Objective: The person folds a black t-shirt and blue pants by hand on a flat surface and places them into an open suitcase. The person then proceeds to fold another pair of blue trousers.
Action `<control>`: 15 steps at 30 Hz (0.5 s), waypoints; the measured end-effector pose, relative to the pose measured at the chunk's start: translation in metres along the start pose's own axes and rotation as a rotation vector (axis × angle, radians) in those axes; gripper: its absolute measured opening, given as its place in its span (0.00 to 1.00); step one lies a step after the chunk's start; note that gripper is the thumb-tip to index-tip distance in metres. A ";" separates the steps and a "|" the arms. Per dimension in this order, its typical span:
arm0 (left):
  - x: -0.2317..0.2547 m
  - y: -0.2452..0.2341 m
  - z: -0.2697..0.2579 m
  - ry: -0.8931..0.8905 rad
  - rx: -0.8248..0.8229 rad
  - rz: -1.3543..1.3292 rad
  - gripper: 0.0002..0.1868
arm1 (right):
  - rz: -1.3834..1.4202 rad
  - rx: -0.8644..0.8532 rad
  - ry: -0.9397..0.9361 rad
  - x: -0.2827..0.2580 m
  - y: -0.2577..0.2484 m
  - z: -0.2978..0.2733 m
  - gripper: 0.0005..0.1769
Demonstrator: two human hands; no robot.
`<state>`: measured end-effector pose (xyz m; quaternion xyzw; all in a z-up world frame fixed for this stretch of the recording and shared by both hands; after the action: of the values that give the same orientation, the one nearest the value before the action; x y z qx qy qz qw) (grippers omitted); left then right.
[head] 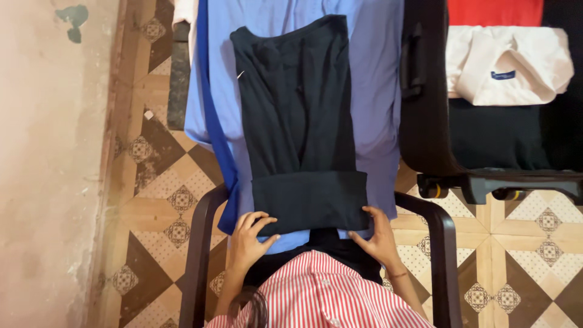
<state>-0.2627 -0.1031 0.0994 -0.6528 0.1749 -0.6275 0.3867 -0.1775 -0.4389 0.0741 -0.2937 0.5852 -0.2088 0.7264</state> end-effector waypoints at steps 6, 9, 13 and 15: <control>0.005 -0.006 -0.001 0.079 -0.018 0.038 0.14 | -0.075 -0.253 0.105 -0.008 0.005 0.006 0.29; 0.015 -0.012 0.010 0.154 0.026 0.067 0.09 | -0.092 -0.190 0.082 -0.020 -0.006 0.031 0.18; 0.026 -0.040 0.053 0.289 0.216 -0.012 0.05 | -0.033 -0.014 -0.284 -0.066 -0.027 0.100 0.13; 0.007 -0.049 0.092 0.242 0.274 -0.151 0.03 | 0.072 0.052 -0.334 -0.079 -0.030 0.139 0.18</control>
<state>-0.1867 -0.0505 0.1481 -0.5253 0.0836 -0.7465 0.3999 -0.0593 -0.3853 0.1715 -0.2843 0.4609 -0.1462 0.8279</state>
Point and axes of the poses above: each hand's wrist, its own z-axis towards the middle knuckle, its own y-axis out of the palm, x = y × z, the point moved 9 cm from there along z, towards the middle knuckle, and after that the axes turned 9 degrees about x, right-handed, at the moved point
